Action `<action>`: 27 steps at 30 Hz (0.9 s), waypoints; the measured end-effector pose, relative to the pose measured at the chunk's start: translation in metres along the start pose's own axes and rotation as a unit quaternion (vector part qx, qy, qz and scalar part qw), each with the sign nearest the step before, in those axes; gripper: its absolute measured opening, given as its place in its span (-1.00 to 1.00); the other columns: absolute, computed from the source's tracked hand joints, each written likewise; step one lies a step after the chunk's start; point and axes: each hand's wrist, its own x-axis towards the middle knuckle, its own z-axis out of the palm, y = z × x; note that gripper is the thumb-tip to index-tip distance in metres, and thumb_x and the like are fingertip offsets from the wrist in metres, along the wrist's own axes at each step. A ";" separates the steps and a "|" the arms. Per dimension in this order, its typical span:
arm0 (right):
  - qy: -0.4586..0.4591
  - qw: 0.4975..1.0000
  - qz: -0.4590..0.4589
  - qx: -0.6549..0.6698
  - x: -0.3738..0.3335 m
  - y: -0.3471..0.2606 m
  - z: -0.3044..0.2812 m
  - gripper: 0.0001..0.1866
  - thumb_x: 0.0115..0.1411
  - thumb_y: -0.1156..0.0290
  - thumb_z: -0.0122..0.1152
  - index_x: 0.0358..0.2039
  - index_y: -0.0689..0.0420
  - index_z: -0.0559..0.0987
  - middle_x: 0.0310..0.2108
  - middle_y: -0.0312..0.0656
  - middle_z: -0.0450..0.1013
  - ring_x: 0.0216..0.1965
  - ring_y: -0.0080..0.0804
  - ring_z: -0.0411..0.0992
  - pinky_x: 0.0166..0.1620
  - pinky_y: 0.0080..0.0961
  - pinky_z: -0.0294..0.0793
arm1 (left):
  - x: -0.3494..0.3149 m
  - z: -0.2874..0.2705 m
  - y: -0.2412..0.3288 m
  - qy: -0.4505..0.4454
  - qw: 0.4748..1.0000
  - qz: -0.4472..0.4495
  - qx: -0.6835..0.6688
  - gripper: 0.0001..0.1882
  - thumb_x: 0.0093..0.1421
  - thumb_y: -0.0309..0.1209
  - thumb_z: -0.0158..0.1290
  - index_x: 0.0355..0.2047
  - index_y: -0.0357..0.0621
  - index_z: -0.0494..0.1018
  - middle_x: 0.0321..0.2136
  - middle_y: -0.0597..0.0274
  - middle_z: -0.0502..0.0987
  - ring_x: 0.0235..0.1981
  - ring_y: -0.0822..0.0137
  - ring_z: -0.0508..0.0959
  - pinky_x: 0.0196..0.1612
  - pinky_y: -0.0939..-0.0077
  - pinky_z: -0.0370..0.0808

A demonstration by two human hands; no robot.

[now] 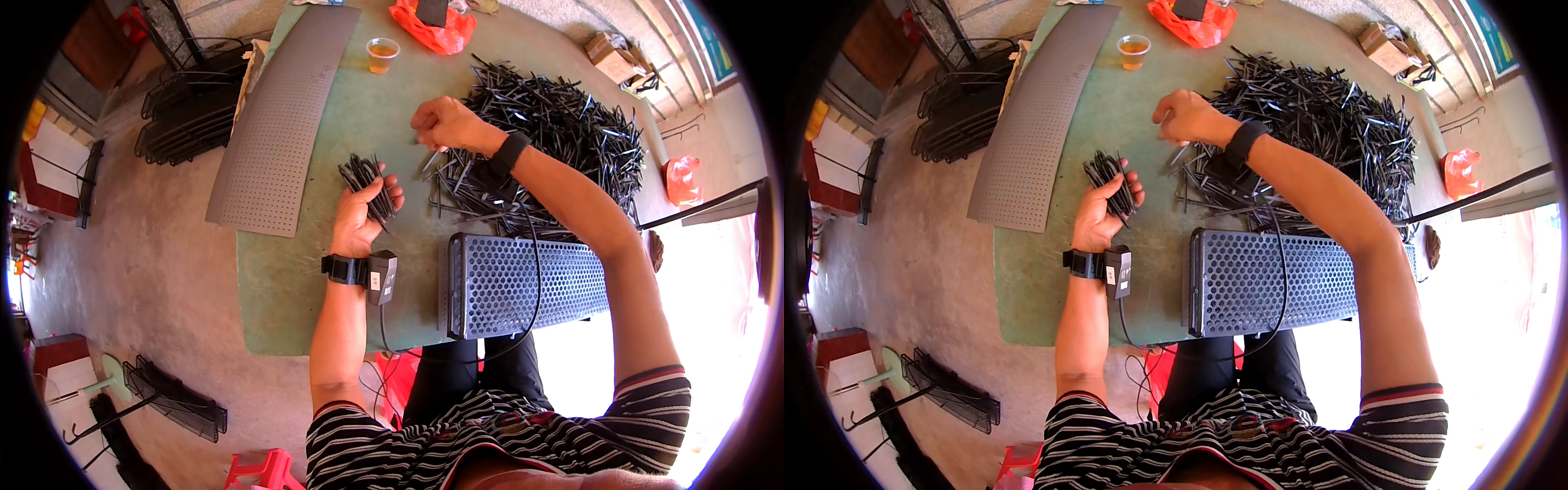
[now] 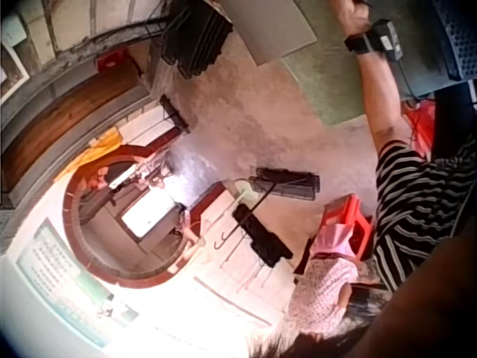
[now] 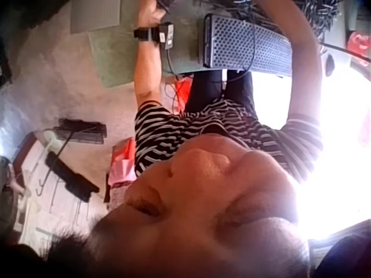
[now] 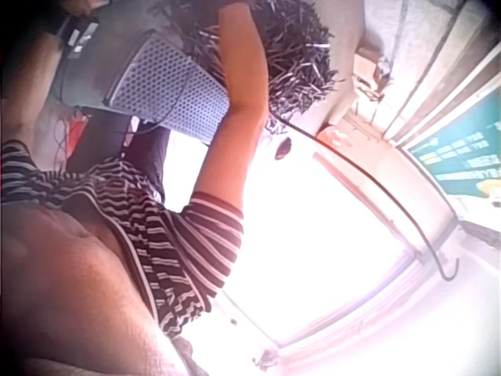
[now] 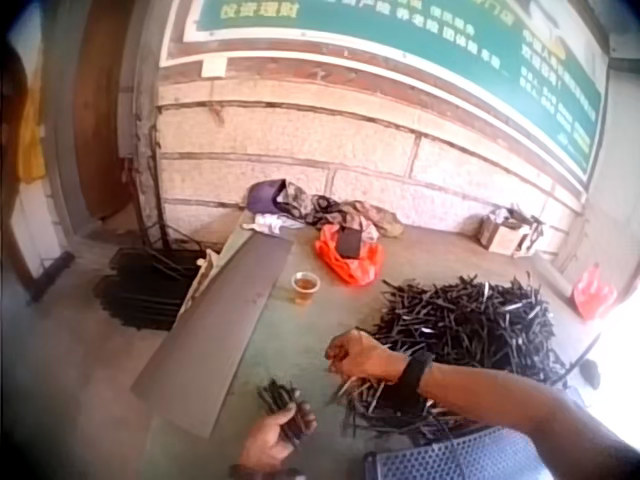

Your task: The person picks up thin black rods and inserts them into the holes of a metal mesh panel.

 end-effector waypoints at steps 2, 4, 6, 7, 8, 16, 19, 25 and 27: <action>0.011 0.980 -0.072 -0.186 0.000 0.016 -0.005 -0.60 -0.25 0.44 0.29 -0.33 0.34 0.50 -0.52 0.00 0.49 -0.44 -0.17 0.49 -0.36 -0.44 0.48 | 0.005 -0.008 0.001 -0.011 1.000 0.003 -0.013 -0.69 0.17 -0.47 -0.03 -0.06 -0.19 0.32 -0.35 0.15 0.47 -0.36 0.25 0.49 -0.25 0.31 0.48; -0.020 0.969 -0.131 -0.210 -0.001 0.033 0.003 -0.53 -0.34 0.36 0.32 -0.33 0.30 0.50 -0.46 0.04 0.46 -0.37 -0.06 0.45 -0.31 -0.35 0.44 | 0.004 -0.005 0.001 -0.012 1.000 0.001 -0.017 -0.69 0.16 -0.48 -0.02 -0.07 -0.19 0.32 -0.36 0.17 0.47 -0.38 0.28 0.47 -0.28 0.34 0.48; -0.032 0.956 -0.171 -0.238 -0.005 0.038 0.018 -0.54 -0.34 0.37 0.33 -0.35 0.28 0.51 -0.43 0.06 0.44 -0.32 -0.06 0.43 -0.30 -0.33 0.43 | 0.002 -0.002 0.003 -0.007 1.000 -0.001 -0.022 -0.70 0.16 -0.49 -0.02 -0.07 -0.19 0.33 -0.36 0.18 0.47 -0.39 0.30 0.47 -0.29 0.36 0.47; -0.012 0.940 -0.188 -0.283 -0.009 0.036 0.024 -0.60 -0.34 0.41 0.31 -0.40 0.28 0.49 -0.39 0.10 0.41 -0.27 -0.03 0.41 -0.29 -0.27 0.42 | 0.001 -0.001 0.003 -0.002 1.000 -0.003 -0.025 -0.70 0.16 -0.49 -0.02 -0.07 -0.18 0.33 -0.36 0.17 0.47 -0.39 0.30 0.47 -0.29 0.36 0.47; -0.021 0.935 -0.175 -0.306 -0.008 0.035 0.029 -0.63 -0.31 0.42 0.30 -0.41 0.27 0.48 -0.43 0.07 0.40 -0.29 -0.02 0.40 -0.29 -0.24 0.41 | 0.000 -0.001 0.003 0.003 1.000 -0.005 -0.028 -0.70 0.16 -0.49 -0.03 -0.08 -0.18 0.33 -0.36 0.17 0.47 -0.39 0.30 0.47 -0.29 0.36 0.47; -0.081 0.900 -0.139 -0.405 0.002 0.040 0.033 -0.85 -0.16 0.51 0.13 -0.48 0.22 0.47 -0.51 -0.01 0.39 -0.37 0.01 0.40 -0.36 -0.21 0.38 | -0.002 0.004 0.004 -0.008 0.999 -0.009 -0.042 -0.67 0.17 -0.48 -0.05 -0.04 -0.29 0.30 -0.36 0.11 0.47 -0.27 0.17 0.50 -0.12 0.18 0.47; -0.035 0.911 -0.201 -0.358 -0.003 0.039 0.028 -0.86 -0.14 0.55 0.12 -0.47 0.23 0.46 -0.54 -0.03 0.39 -0.42 -0.04 0.41 -0.40 -0.26 0.39 | 0.000 0.002 0.003 -0.031 0.998 -0.030 -0.042 -0.66 0.18 -0.45 -0.05 -0.05 -0.33 0.30 -0.36 0.09 0.47 -0.24 0.10 0.50 -0.07 0.09 0.45; -0.011 0.943 -0.313 -0.111 -0.027 -0.022 0.021 -0.85 -0.10 0.66 0.10 -0.44 0.25 0.47 -0.47 -0.09 0.40 -0.41 -0.19 0.41 -0.36 -0.39 0.40 | -0.005 0.014 0.005 -0.029 0.995 -0.092 -0.032 -0.66 0.18 -0.37 -0.03 -0.09 -0.32 0.32 -0.35 0.09 0.46 -0.24 0.08 0.50 -0.08 0.10 0.45; -0.079 0.933 -0.340 -0.089 -0.036 -0.029 0.035 -0.78 -0.08 0.68 0.10 -0.36 0.23 0.50 -0.45 -0.11 0.42 -0.39 -0.27 0.43 -0.33 -0.44 0.42 | -0.002 0.012 0.003 -0.053 0.993 -0.093 -0.043 -0.67 0.18 -0.37 -0.02 -0.10 -0.31 0.32 -0.35 0.10 0.47 -0.25 0.12 0.50 -0.11 0.16 0.47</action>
